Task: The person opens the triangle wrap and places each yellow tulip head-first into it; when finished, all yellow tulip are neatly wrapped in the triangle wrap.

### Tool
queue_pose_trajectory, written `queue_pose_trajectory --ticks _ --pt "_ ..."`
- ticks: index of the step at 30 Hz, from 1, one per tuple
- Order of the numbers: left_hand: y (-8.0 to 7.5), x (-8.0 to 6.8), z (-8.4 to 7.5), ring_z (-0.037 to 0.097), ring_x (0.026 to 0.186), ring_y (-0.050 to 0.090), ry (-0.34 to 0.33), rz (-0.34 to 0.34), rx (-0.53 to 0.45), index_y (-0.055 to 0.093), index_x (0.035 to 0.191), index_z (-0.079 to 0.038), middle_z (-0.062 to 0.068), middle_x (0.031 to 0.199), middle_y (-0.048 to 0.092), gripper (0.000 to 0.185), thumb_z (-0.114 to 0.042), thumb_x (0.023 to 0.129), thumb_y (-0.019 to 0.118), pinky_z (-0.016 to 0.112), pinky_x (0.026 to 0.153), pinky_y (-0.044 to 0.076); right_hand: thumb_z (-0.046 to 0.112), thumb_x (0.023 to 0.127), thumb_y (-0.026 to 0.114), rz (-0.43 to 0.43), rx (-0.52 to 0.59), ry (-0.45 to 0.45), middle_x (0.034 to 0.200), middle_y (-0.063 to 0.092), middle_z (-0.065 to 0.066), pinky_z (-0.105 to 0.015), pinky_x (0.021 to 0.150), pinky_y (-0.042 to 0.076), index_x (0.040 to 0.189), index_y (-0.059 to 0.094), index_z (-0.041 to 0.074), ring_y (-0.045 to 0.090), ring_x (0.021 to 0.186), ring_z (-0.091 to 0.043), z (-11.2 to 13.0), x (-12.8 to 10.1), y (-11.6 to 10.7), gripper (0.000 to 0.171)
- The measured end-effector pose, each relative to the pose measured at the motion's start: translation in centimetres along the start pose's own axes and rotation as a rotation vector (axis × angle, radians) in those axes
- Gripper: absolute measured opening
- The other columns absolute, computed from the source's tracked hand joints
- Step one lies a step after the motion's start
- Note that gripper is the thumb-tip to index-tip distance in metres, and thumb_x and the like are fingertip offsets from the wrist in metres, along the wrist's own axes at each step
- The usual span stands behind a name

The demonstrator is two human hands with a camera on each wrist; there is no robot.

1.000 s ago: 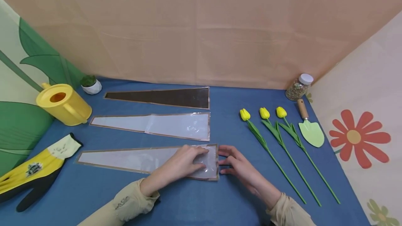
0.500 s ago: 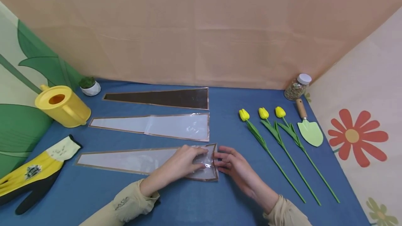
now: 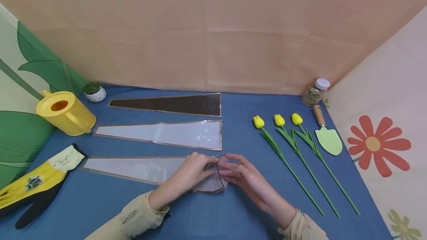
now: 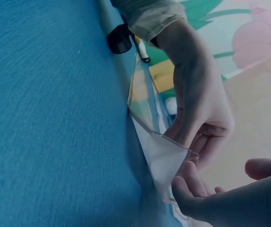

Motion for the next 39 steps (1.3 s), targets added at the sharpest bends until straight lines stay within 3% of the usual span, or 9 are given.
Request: queue_pose_trajectory --ticks 9,15,18,21,23,25,29,34,39 --pt "-0.4 0.2 0.4 0.01 0.069 0.069 -0.033 -0.042 -0.002 0.084 0.09 -0.007 0.002 0.083 0.078 0.003 -0.004 0.09 0.086 0.023 0.06 0.052 0.023 0.114 0.046 0.015 -0.098 -0.039 0.161 0.048 -0.023 -0.059 0.122 0.032 0.163 0.029 0.003 0.055 0.142 -0.034 0.3 -0.2 0.9 0.055" --pt "-0.3 0.2 0.7 0.003 0.057 0.056 -0.035 -0.037 -0.038 0.081 0.081 -0.006 -0.001 0.071 0.072 0.011 -0.004 0.09 0.086 0.022 0.053 0.045 0.022 0.116 0.046 0.019 -0.126 -0.074 0.16 0.049 -0.022 -0.056 0.122 0.033 0.16 0.034 0.001 0.053 0.143 -0.033 0.5 -0.3 1.1 0.051" --pt "-0.4 0.2 0.7 0.003 0.057 0.056 -0.038 -0.047 -0.061 0.081 0.083 -0.006 0.0 0.071 0.072 0.009 -0.005 0.091 0.085 0.022 0.053 0.045 0.017 0.115 0.045 -0.051 -0.136 -0.115 0.158 0.051 -0.022 -0.052 0.119 0.039 0.157 0.037 -0.002 0.056 0.14 -0.033 0.7 -0.4 0.4 0.047" --pt "-0.5 0.1 0.8 0.003 0.058 0.057 -0.038 -0.057 -0.084 0.081 0.085 -0.007 0.0 0.073 0.072 0.009 -0.006 0.092 0.085 0.023 0.054 0.046 0.008 0.113 0.042 -0.189 -0.148 -0.145 0.152 0.052 -0.023 -0.047 0.111 0.049 0.153 0.04 -0.004 0.061 0.131 -0.034 0.8 -0.6 -1.2 0.042" --pt "-0.6 0.1 0.8 0.002 0.06 0.057 -0.037 -0.065 -0.094 0.08 0.086 -0.007 0.0 0.075 0.073 0.008 -0.007 0.092 0.085 0.023 0.056 0.047 0.005 0.113 0.04 -0.262 -0.156 -0.139 0.149 0.051 -0.025 -0.044 0.104 0.054 0.152 0.041 -0.006 0.062 0.126 -0.033 0.5 -0.6 -2.3 0.041" --pt "-0.6 0.1 0.8 0.002 0.061 0.057 -0.033 -0.071 -0.104 0.08 0.087 -0.008 0.0 0.076 0.073 0.007 -0.008 0.092 0.085 0.024 0.057 0.047 0.004 0.113 0.04 -0.283 -0.138 -0.109 0.15 0.05 -0.028 -0.042 0.101 0.056 0.153 0.04 -0.007 0.063 0.124 -0.031 -0.3 -0.5 -3.1 0.042" --pt "-0.8 -0.1 0.7 0.002 0.064 0.057 -0.018 -0.086 -0.12 0.081 0.09 -0.007 0.0 0.079 0.074 0.005 -0.009 0.093 0.084 0.024 0.057 0.046 0.011 0.115 0.042 -0.189 -0.096 -0.028 0.159 0.042 -0.03 -0.042 0.105 0.054 0.159 0.032 -0.009 0.064 0.125 -0.026 -1.9 0.1 -3.0 0.049" --pt "-0.8 -0.2 0.3 0.007 0.068 0.066 -0.008 -0.097 -0.109 0.081 0.092 -0.008 0.001 0.083 0.077 0.005 -0.012 0.094 0.085 0.024 0.058 0.049 0.02 0.116 0.047 -0.02 0.07 0.033 0.157 0.044 -0.026 -0.042 0.11 0.051 0.164 0.02 -0.009 0.062 0.126 -0.024 -2.9 0.8 -1.4 0.063" --pt "-0.7 -0.2 0.2 0.013 0.079 0.073 -0.019 -0.079 -0.078 0.081 0.091 -0.009 0.002 0.086 0.078 0.005 -0.009 0.092 0.086 0.027 0.066 0.056 0.018 0.11 0.057 0.097 0.3 0.049 0.149 0.054 -0.019 -0.045 0.112 0.05 0.164 0.029 -0.003 0.063 0.128 -0.03 -5.3 2.9 -2.5 0.063"
Point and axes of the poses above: each hand's wrist, its own x-axis towards the middle knuckle, its own y-axis out of the palm, z = x × y, the point moved 7 cm from there along x, towards the middle knuckle
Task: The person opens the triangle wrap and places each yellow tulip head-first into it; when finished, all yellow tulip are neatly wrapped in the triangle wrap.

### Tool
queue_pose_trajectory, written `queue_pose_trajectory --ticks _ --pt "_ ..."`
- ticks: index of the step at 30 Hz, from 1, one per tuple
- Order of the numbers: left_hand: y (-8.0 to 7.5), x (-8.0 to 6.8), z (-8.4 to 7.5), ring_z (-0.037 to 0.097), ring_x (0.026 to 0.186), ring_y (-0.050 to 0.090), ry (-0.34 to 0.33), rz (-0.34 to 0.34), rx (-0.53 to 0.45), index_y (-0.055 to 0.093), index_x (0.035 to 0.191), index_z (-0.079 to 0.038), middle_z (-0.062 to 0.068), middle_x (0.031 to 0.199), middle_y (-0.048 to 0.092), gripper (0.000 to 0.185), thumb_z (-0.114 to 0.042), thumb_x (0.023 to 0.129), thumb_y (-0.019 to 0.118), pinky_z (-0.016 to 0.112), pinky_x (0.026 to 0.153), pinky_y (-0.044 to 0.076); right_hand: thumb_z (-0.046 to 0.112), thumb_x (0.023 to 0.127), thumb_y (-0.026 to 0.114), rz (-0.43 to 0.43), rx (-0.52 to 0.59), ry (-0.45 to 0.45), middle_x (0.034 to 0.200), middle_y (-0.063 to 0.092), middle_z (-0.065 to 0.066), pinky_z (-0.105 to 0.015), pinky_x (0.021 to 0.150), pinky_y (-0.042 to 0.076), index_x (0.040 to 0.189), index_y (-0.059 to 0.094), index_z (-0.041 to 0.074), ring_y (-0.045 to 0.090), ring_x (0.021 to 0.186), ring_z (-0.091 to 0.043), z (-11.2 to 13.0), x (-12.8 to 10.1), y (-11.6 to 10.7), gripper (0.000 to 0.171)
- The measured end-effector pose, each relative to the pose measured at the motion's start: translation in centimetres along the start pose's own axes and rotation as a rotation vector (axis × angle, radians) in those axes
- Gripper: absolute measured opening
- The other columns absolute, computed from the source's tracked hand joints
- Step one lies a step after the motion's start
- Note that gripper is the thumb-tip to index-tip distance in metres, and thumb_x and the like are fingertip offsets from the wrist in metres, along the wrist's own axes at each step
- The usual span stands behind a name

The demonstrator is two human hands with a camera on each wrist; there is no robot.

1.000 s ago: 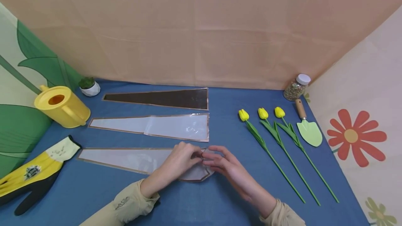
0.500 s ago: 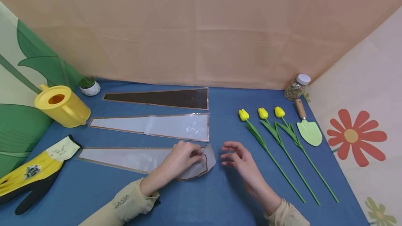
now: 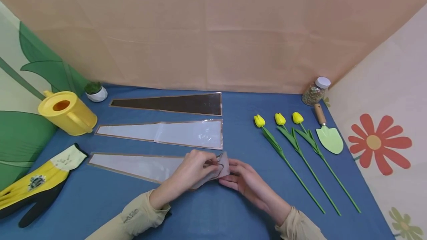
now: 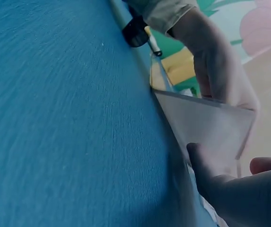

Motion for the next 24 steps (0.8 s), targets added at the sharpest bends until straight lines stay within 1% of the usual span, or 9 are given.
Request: queue_pose_trajectory --ticks 4,7,10,12,14,17,20,22,24 --pt "0.2 0.1 0.1 0.016 0.085 0.075 -0.023 0.033 0.02 0.082 0.094 -0.008 0.004 0.091 0.079 0.008 -0.009 0.09 0.088 0.029 0.071 0.059 0.024 0.109 0.061 0.082 -0.023 -0.019 0.152 0.054 -0.018 -0.045 0.11 0.05 0.162 0.036 0.0 0.059 0.133 -0.031 -1.1 1.2 -1.8 0.063" --pt "0.3 0.0 0.2 0.016 0.088 0.077 -0.03 0.059 0.026 0.083 0.101 -0.006 0.006 0.097 0.08 0.015 -0.009 0.088 0.09 0.029 0.073 0.06 0.031 0.109 0.061 0.069 -0.121 -0.012 0.154 0.053 -0.019 -0.046 0.109 0.05 0.163 0.035 0.001 0.058 0.135 -0.032 -2.0 2.1 -3.2 0.066" --pt "0.4 0.0 0.2 0.016 0.089 0.077 -0.03 0.077 0.026 0.084 0.105 -0.004 0.008 0.101 0.081 0.023 -0.009 0.085 0.093 0.028 0.073 0.06 0.034 0.109 0.061 0.023 -0.105 0.045 0.156 0.053 -0.019 -0.047 0.109 0.051 0.164 0.037 0.005 0.057 0.137 -0.033 -3.2 3.1 -5.2 0.066" --pt "0.5 0.0 0.3 0.016 0.088 0.077 -0.033 0.084 0.031 0.084 0.107 -0.003 0.008 0.102 0.081 0.027 -0.01 0.083 0.095 0.027 0.072 0.06 0.034 0.109 0.061 -0.003 -0.121 0.05 0.157 0.053 -0.017 -0.046 0.107 0.052 0.164 0.037 0.005 0.058 0.136 -0.031 -3.2 3.1 -5.3 0.066" --pt "0.5 -0.1 0.4 0.015 0.086 0.076 -0.036 0.085 0.037 0.084 0.106 -0.003 0.008 0.1 0.081 0.029 -0.01 0.08 0.096 0.026 0.071 0.059 0.036 0.109 0.061 -0.024 -0.158 0.042 0.157 0.052 -0.016 -0.044 0.105 0.052 0.165 0.035 0.003 0.059 0.135 -0.03 -2.6 2.6 -4.2 0.069" --pt "0.3 -0.1 0.5 0.014 0.081 0.074 -0.044 0.072 0.038 0.084 0.102 -0.004 0.006 0.094 0.08 0.027 -0.009 0.079 0.097 0.025 0.068 0.057 0.037 0.107 0.062 -0.065 -0.238 0.025 0.16 0.048 -0.017 -0.041 0.104 0.051 0.164 0.033 -0.001 0.059 0.132 -0.026 -1.0 1.3 -1.3 0.074" --pt "0.0 -0.1 0.6 0.012 0.076 0.072 -0.044 0.052 0.035 0.083 0.095 -0.006 0.003 0.087 0.078 0.02 -0.008 0.08 0.096 0.025 0.065 0.055 0.037 0.107 0.06 -0.097 -0.31 0.005 0.164 0.041 -0.019 -0.039 0.106 0.048 0.163 0.036 -0.003 0.056 0.134 -0.023 0.7 -0.2 1.7 0.072" --pt "-0.1 0.0 0.6 0.012 0.075 0.071 -0.035 0.041 0.039 0.083 0.09 -0.008 0.001 0.083 0.078 0.016 -0.007 0.08 0.095 0.025 0.064 0.055 0.034 0.109 0.058 -0.088 -0.306 0.009 0.165 0.041 -0.013 -0.037 0.105 0.048 0.161 0.043 0.002 0.055 0.134 -0.02 1.1 -0.6 2.2 0.063" --pt "-0.2 0.0 0.5 0.013 0.075 0.072 -0.03 0.034 0.049 0.083 0.087 -0.009 0.001 0.083 0.078 0.013 -0.007 0.082 0.094 0.025 0.064 0.055 0.033 0.11 0.056 -0.08 -0.301 0.001 0.165 0.042 -0.011 -0.037 0.105 0.048 0.16 0.045 0.004 0.055 0.133 -0.018 1.3 -0.7 2.5 0.059"
Point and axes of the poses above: each hand's wrist, its own x-axis towards the middle knuckle, its own y-axis out of the palm, z = x × y, the point moved 7 cm from there along x, towards the middle knuckle
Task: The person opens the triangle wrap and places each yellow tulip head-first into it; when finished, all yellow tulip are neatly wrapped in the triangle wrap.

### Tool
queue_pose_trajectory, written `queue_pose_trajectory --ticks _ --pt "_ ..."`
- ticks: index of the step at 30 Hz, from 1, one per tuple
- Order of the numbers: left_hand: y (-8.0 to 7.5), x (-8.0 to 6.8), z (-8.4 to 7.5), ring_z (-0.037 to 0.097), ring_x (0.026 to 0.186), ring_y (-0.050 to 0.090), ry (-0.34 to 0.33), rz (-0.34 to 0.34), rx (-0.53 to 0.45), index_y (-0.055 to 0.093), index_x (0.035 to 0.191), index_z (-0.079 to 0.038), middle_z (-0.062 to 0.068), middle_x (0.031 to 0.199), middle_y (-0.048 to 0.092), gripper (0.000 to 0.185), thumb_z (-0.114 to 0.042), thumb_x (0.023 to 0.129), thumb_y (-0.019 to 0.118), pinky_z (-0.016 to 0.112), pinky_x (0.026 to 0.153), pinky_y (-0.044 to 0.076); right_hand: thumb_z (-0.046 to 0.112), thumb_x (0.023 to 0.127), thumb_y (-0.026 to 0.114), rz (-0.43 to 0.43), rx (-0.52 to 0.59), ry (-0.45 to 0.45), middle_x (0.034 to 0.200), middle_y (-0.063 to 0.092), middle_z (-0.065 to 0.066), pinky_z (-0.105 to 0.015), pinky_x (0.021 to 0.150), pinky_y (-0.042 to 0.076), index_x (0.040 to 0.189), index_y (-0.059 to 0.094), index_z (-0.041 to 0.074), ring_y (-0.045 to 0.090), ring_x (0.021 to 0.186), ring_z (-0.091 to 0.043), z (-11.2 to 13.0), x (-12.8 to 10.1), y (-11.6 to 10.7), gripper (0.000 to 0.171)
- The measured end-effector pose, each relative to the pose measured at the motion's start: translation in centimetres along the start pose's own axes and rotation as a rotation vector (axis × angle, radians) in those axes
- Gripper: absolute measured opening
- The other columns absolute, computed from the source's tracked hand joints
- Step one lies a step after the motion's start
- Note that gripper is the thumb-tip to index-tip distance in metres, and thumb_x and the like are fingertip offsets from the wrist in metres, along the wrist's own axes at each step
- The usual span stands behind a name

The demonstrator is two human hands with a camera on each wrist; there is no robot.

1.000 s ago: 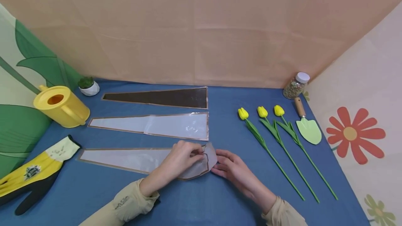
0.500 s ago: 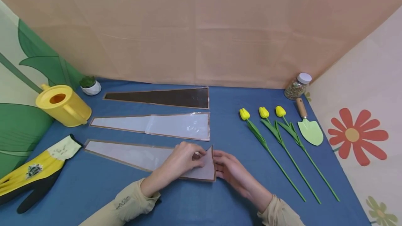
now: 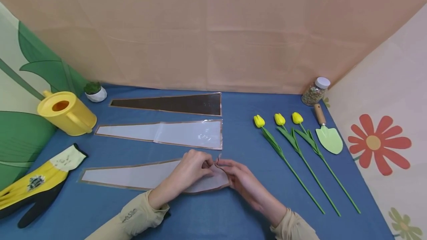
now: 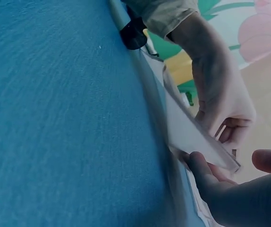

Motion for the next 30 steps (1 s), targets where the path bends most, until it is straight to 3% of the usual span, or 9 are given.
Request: queue_pose_trajectory --ticks 5,11,14,19,26,30 --pt "-0.3 -0.2 -0.2 0.015 0.077 0.075 0.017 -0.029 0.027 0.084 0.087 -0.008 0.003 0.085 0.079 0.008 -0.005 0.083 0.091 0.024 0.065 0.057 0.033 0.107 0.062 0.031 0.083 -0.036 0.161 0.044 -0.015 -0.039 0.109 0.049 0.16 0.039 -0.002 0.058 0.129 -0.021 -1.8 0.8 -1.2 0.068" --pt "-0.6 -0.4 -0.2 0.017 0.079 0.075 0.031 -0.038 0.017 0.085 0.096 -0.005 0.005 0.093 0.081 0.008 -0.002 0.088 0.086 0.024 0.064 0.055 0.028 0.109 0.063 0.069 0.289 0.015 0.159 0.048 -0.019 -0.047 0.116 0.045 0.163 0.041 0.006 0.055 0.14 -0.034 -6.4 3.5 -5.0 0.062" --pt "-0.9 -0.5 -0.2 0.018 0.08 0.075 0.041 -0.051 0.021 0.085 0.098 -0.005 0.006 0.095 0.081 0.011 0.0 0.089 0.085 0.025 0.065 0.055 0.031 0.107 0.064 0.081 0.277 0.029 0.163 0.045 -0.02 -0.049 0.118 0.042 0.164 0.039 0.008 0.049 0.146 -0.036 -7.2 4.1 -5.8 0.067" --pt "-1.2 -0.6 -0.1 0.015 0.073 0.072 0.053 -0.092 0.003 0.084 0.092 -0.008 0.004 0.089 0.08 0.006 -0.003 0.089 0.086 0.025 0.062 0.053 0.027 0.109 0.062 0.071 0.296 0.015 0.161 0.048 -0.016 -0.045 0.114 0.047 0.162 0.043 0.007 0.053 0.143 -0.031 -6.5 3.9 -5.7 0.06" --pt "-1.3 -0.6 0.0 0.012 0.067 0.067 0.068 -0.104 -0.017 0.082 0.086 -0.009 0.002 0.083 0.077 0.008 -0.003 0.089 0.085 0.023 0.059 0.051 0.025 0.112 0.053 -0.027 0.13 -0.01 0.161 0.046 -0.019 -0.042 0.113 0.048 0.161 0.039 -0.003 0.056 0.138 -0.025 -1.3 0.2 -1.6 0.058" --pt "-1.3 -0.6 0.1 0.012 0.067 0.067 0.067 -0.114 0.005 0.082 0.086 -0.009 0.002 0.082 0.077 0.01 -0.001 0.089 0.086 0.025 0.06 0.053 0.024 0.11 0.06 -0.026 0.214 0.017 0.159 0.05 -0.015 -0.044 0.112 0.049 0.157 0.049 0.003 0.058 0.137 -0.028 -3.6 1.7 -4.1 0.053"
Point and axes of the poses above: each hand's wrist, its own x-axis towards the middle knuckle, its own y-axis out of the palm, z = x × y, the point moved 7 cm from there along x, towards the middle knuckle
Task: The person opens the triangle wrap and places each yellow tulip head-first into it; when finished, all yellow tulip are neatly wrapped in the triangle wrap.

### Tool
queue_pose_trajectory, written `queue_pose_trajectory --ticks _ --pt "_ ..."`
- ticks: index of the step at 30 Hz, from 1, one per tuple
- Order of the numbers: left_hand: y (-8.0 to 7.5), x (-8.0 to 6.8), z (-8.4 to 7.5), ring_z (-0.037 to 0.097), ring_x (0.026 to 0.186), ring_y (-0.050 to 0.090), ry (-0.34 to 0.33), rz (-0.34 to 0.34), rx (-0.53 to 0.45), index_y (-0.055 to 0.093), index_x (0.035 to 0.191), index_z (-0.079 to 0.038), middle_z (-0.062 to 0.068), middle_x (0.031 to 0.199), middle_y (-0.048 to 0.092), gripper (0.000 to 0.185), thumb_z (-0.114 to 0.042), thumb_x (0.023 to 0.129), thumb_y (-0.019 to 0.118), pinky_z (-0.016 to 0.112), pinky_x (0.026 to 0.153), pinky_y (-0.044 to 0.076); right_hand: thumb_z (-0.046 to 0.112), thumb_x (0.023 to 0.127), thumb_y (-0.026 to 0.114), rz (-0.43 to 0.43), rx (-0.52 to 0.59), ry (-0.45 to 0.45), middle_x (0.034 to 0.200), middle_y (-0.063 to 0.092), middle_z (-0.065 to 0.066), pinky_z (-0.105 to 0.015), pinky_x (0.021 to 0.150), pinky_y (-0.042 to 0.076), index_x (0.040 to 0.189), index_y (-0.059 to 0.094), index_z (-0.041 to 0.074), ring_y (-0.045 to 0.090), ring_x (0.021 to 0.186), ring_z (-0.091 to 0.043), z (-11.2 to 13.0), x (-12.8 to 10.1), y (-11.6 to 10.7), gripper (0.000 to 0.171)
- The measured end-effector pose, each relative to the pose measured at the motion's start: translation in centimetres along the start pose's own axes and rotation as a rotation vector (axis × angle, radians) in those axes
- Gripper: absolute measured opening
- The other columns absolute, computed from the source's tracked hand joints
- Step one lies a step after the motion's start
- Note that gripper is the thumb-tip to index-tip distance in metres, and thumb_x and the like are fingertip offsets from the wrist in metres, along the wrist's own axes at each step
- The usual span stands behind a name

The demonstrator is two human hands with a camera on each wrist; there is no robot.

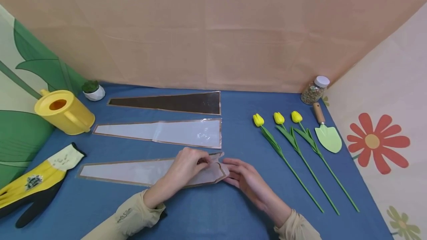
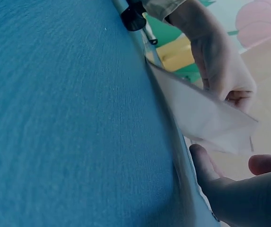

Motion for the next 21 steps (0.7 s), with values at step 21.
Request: queue_pose_trajectory --ticks 21 --pt "-0.2 0.3 0.3 0.015 0.07 0.071 -0.019 0.018 -0.007 0.082 0.087 -0.007 0.005 0.082 0.077 0.009 0.0 0.086 0.088 0.026 0.063 0.056 0.005 0.107 0.066 -0.352 -1.081 -0.434 0.104 0.077 -0.013 -0.032 0.071 0.06 0.131 0.067 -0.005 0.074 0.085 -0.02 9.5 -6.0 0.5 0.026"
Point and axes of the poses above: each hand's wrist, its own x-axis towards the middle knuckle, its own y-axis out of the palm, z = x × y, the point moved 7 cm from there along x, towards the middle knuckle
